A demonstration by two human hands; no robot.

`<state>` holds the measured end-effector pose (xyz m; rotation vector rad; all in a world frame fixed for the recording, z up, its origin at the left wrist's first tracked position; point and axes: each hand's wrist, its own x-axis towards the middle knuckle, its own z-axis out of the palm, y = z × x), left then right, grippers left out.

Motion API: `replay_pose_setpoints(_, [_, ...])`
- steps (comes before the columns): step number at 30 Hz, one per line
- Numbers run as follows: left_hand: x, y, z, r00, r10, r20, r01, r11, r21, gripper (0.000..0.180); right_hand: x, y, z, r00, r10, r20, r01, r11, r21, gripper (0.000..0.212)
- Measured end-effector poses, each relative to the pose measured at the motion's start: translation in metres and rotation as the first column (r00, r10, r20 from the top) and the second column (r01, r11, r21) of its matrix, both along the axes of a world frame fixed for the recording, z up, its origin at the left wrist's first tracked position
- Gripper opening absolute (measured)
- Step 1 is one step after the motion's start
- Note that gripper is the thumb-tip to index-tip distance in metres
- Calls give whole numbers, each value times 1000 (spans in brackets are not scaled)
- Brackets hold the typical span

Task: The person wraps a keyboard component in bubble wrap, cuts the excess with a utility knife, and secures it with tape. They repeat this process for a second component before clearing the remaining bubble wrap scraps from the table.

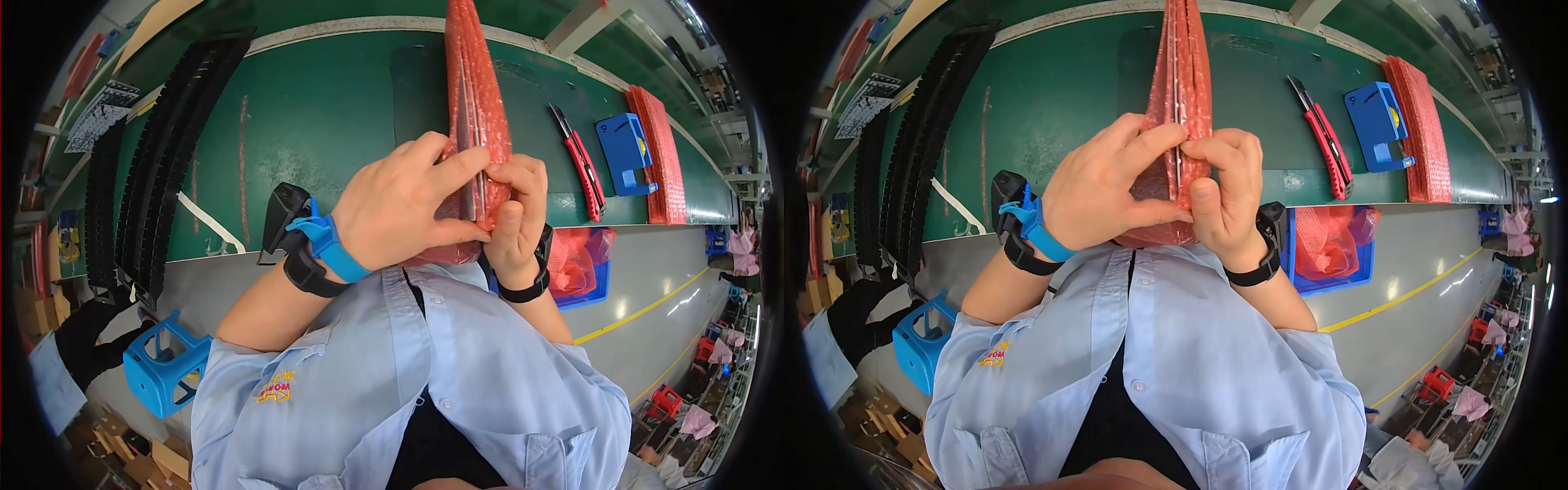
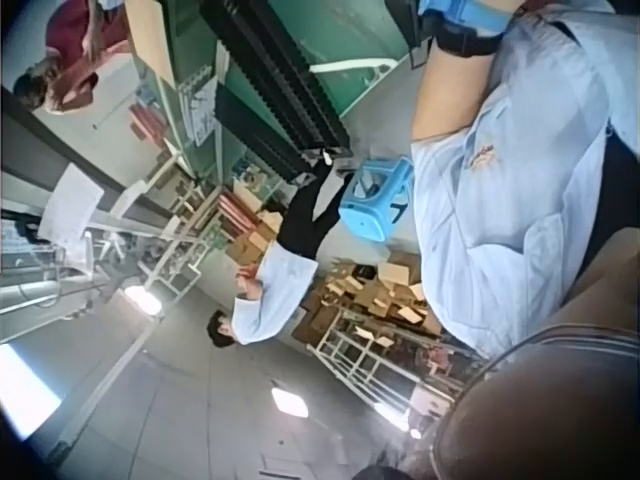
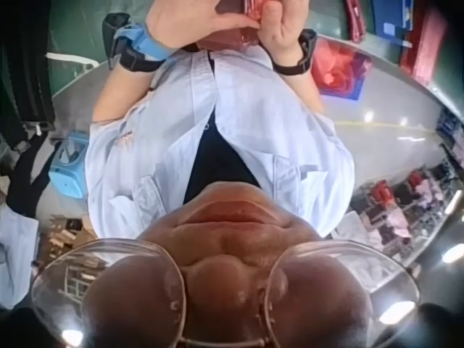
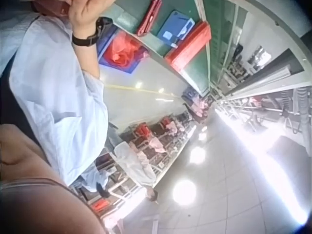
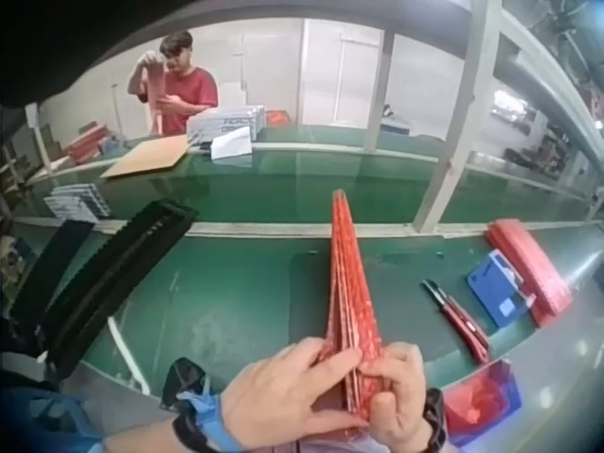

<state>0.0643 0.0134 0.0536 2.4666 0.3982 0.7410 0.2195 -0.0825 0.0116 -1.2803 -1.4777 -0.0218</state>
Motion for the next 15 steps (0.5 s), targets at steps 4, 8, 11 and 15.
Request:
replay_pose_setpoints(4, [-1,2,-2,1000,-15,1,15,999,-39,66,-1,1,2,1000,0,2,0,1000,14,35])
replay_pose_setpoints(8, [2,3,-6,995,-25,99,29,999,-36,65,-11,7,0,976,-10,-219,27,997,77,33])
replay_pose_setpoints(11, [2,4,-7,995,-32,91,37,998,-45,64,-5,6,2,993,-21,-115,25,999,32,33])
replay_pose_setpoints(15, [2,3,-5,998,-38,59,41,998,-53,66,1,6,7,999,-53,-14,53,999,5,32])
